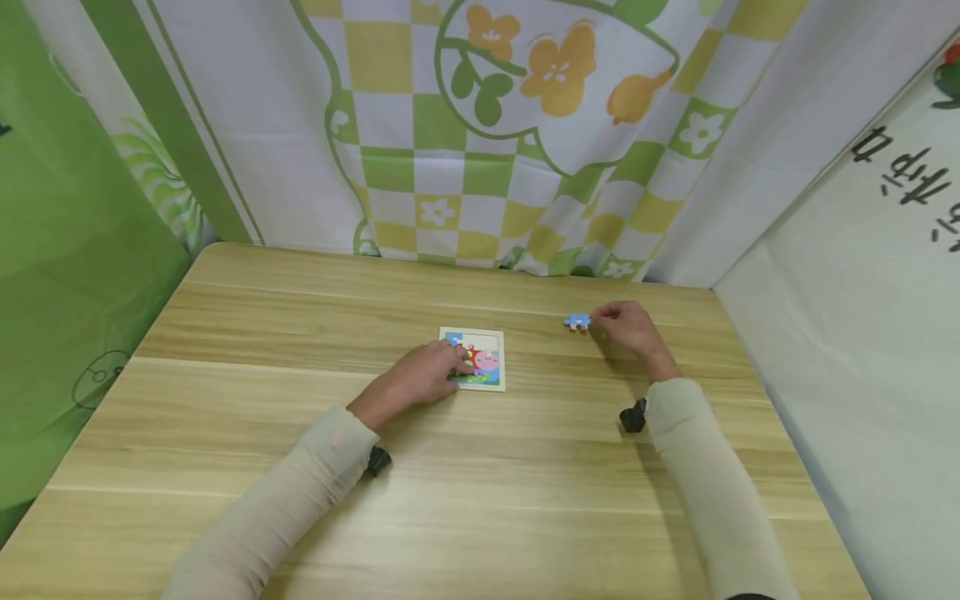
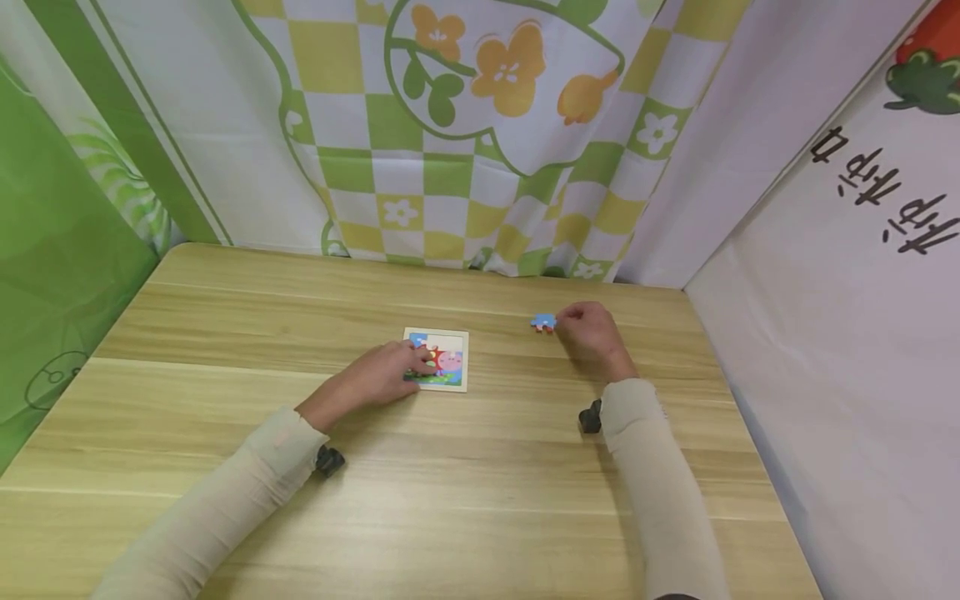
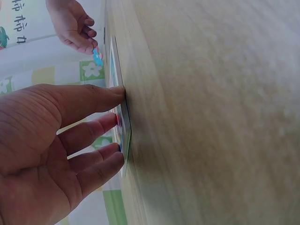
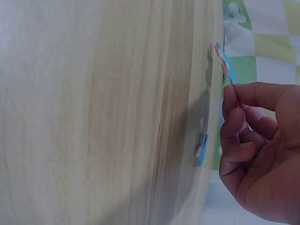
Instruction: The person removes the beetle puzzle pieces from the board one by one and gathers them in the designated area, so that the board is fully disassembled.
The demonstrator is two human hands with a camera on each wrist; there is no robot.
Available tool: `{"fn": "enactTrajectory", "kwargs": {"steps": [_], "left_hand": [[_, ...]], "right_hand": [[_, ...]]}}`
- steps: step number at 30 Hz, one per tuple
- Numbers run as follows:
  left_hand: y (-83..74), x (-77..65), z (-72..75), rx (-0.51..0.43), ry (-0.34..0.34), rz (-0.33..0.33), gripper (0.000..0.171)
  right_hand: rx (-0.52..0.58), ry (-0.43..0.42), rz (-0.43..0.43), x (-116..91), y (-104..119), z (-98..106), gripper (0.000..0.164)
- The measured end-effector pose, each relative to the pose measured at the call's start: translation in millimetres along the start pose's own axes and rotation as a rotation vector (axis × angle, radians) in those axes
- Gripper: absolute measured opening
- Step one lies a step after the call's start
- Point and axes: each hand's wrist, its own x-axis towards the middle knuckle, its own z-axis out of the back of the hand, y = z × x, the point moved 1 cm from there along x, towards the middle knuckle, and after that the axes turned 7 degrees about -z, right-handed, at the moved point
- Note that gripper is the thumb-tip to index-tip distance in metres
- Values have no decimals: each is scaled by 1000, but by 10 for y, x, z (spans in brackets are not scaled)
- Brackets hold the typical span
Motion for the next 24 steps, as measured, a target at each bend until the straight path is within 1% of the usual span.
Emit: {"fn": "enactTrajectory", "kwargs": {"steps": [3, 9, 16, 24], "left_hand": [[3, -4, 5, -5, -7, 0, 37], [3, -11, 9, -15, -15, 5, 36], [5, -20, -3, -23, -34, -2, 34], [12, -18, -8, -28, -34, -1, 35]], "right_hand": [[-14, 1, -10, 17, -8, 19, 32], [-44, -36, 1, 49, -13, -2, 30], [-57, -25, 3, 51, -34, -53, 32], [-73, -53, -11, 91, -61, -89, 29]]}}
